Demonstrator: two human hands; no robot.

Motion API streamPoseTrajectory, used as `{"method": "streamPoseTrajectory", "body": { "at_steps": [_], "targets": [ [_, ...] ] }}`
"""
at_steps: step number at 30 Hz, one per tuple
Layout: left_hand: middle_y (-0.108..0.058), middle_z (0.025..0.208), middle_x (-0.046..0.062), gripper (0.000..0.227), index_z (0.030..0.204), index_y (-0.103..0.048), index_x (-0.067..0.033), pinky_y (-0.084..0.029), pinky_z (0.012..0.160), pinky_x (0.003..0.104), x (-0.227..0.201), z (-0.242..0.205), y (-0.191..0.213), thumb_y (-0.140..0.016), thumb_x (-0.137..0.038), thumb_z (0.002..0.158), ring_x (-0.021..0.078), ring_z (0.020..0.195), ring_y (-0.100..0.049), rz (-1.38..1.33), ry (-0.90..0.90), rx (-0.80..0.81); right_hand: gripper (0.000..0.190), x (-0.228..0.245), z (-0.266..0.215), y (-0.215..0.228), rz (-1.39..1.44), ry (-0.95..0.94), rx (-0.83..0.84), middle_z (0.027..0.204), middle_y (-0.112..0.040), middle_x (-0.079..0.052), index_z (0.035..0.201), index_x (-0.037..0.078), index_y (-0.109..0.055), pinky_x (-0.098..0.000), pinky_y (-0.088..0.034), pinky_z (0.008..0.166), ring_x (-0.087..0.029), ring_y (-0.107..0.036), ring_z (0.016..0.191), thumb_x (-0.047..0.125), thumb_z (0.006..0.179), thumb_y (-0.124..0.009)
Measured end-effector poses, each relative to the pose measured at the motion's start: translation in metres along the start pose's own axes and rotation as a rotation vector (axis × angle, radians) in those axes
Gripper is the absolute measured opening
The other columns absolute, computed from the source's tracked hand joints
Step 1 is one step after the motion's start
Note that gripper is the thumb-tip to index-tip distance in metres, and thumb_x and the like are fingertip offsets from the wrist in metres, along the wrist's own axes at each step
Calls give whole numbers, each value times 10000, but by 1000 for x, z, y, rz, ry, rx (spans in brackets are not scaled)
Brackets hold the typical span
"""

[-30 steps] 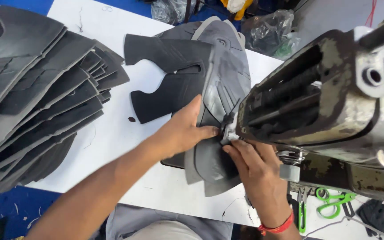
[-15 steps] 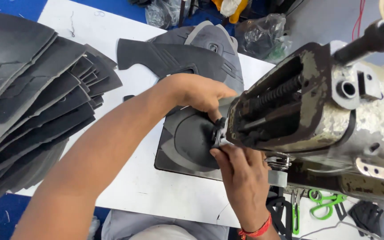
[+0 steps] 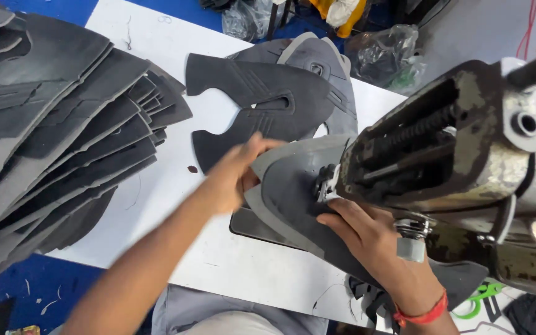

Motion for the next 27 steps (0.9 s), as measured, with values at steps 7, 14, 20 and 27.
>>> {"method": "streamPoseTrajectory", "body": {
  "at_steps": [7, 14, 20, 27],
  "targets": [
    [-702, 1089, -1, 357, 1221, -643, -13, -542, 843, 243, 66, -38, -74, -756, -101, 894, 60, 961, -644, 53, -214, -392, 284, 4, -13, -11, 20, -57, -34, 875, -726, -80, 1129, 52, -743, -360, -513, 739, -242, -685, 794, 116, 856, -788],
    [-695, 973, -20, 200, 1103, -702, 13, -512, 748, 234, 63, -34, -86, -720, -130, 964, 49, 844, -584, 298, -365, -469, 280, 12, -12, -10, -29, -31, -61, 854, -695, -65, 1142, 45, -744, -360, -483, 745, -238, -620, 730, 79, 867, -782],
    [-717, 898, 23, 235, 1075, -713, 6, -519, 700, 263, 52, -29, -82, -727, -191, 949, 81, 787, -610, 450, -278, -500, 270, 13, -11, -11, -47, -60, -61, 791, -658, -56, 1141, 49, -749, -359, -473, 734, -216, -631, 712, 82, 875, -787],
    [-763, 1000, 37, 290, 1112, -700, -5, -557, 817, 314, 6, -5, -67, -756, -149, 866, 123, 902, -686, 589, -264, -340, 272, 21, -12, -11, -31, -131, -114, 768, -639, -70, 1156, 35, -750, -348, -480, 679, -220, -622, 698, 74, 888, -778]
  ]
}}
Point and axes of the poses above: each hand's wrist, its own z-axis towards the middle knuckle, its own y-axis out of the back of the hand, x = y × z, the point moved 1 cm from there along z, towards the middle knuckle
